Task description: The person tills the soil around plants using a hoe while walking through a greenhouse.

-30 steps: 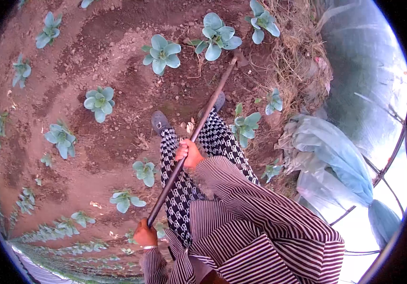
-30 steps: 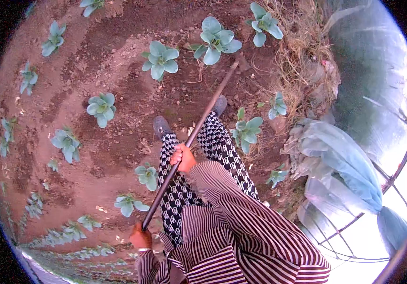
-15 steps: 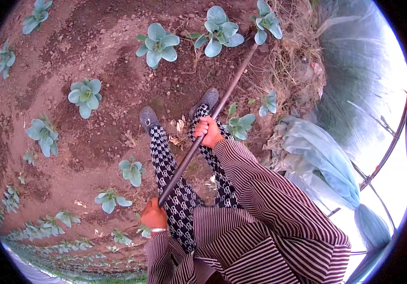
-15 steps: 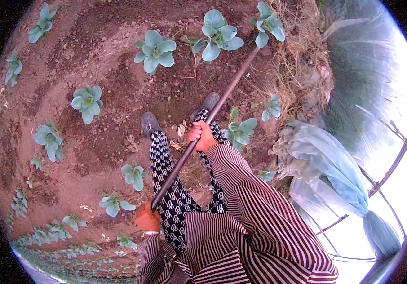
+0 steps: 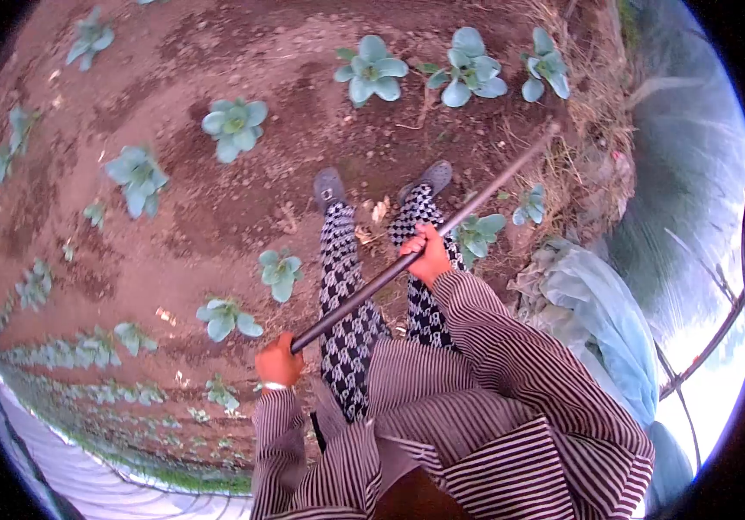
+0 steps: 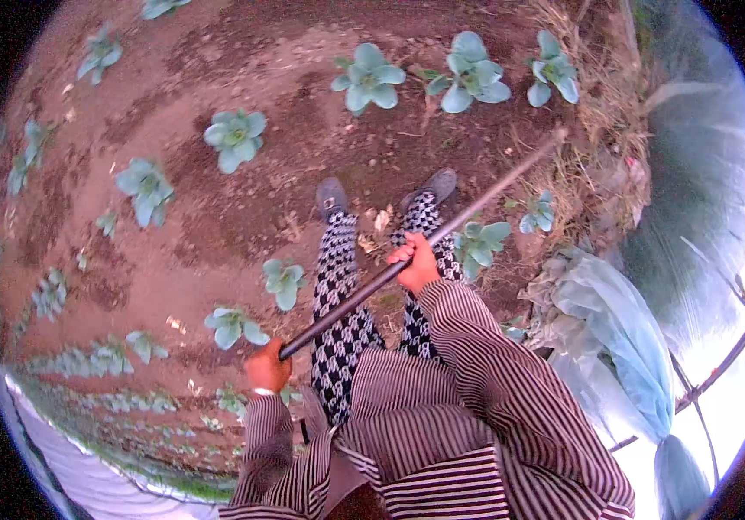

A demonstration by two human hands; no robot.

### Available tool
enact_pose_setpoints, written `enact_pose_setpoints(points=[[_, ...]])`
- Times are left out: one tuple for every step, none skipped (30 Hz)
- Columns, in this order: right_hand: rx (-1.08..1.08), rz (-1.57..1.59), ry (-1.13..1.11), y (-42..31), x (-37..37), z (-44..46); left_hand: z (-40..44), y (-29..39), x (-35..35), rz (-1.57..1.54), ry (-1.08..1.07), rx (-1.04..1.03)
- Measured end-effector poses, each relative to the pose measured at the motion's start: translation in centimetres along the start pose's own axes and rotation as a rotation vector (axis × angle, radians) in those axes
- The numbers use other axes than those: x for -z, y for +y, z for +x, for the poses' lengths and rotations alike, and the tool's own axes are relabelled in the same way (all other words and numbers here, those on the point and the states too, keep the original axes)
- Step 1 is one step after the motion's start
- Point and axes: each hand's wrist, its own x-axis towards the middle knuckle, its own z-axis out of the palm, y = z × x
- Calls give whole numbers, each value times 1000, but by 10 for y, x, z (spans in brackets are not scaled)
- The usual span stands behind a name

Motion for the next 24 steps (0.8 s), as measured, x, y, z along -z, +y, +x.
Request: enact_pose_setpoints(points=[[-12,-21,-18,5,4,2,1,-16,-7,-46,0,0],[-7,-44,-48,13,-2,-16,-6,-28,-11,-95,7,-1],[-2,-61,-59,18,-7,-31,-15,-30,-2,-84,14,8],[10,-76,-66,22,-9,-45,-25,-28,6,-75,16,11],[2,-53,-38,24,-9,-60,-37,-25,17,-70,17,3],[7,-54,-47,27,-12,-77,-53,-22,28,-87,79,-9],[11,-51,-54,29,-14,-83,-61,-21,35,-103,138,-20],[12,-48,-56,32,-15,-89,-70,-19,40,-118,192,-29],[-31,-16,-72,35,-18,-98,-78,-15,46,-50,219,-6],[-47,-23,-101,38,-17,-100,-85,-14,50,-58,239,2],[-53,-34,-74,43,-21,-105,-93,-15,52,-64,256,10],[-58,-42,-49,49,-25,-111,-102,-15,54,-68,275,15],[-106,-18,-64,55,-25,-119,-114,-13,60,-97,328,3],[-133,-68,-102,59,-25,-119,-121,-16,53,-100,291,11],[-155,-93,-162,64,-24,-131,-139,-21,51,-104,256,17],[-179,-119,-223,68,-25,-140,-153,-24,48,-107,223,24],[-198,-170,-236,70,-27,-146,-164,-26,41,-148,163,49],[-207,-216,-304,70,-33,-166,-179,-14,51,-190,133,94],[-199,-249,-337,70,-37,-164,-186,-5,54,-229,102,141],[-190,-283,-370,69,-43,-153,-186,1,50,-269,72,189],[-169,-308,-403,67,-48,-146,-187,9,44,-262,27,226],[-70,-365,-457,65,-53,-137,-186,18,35,-279,19,217],[-25,-389,-414,61,-59,-134,-184,28,27,-293,10,204],[23,-410,-371,57,-69,-143,-187,38,23,-306,0,188]])
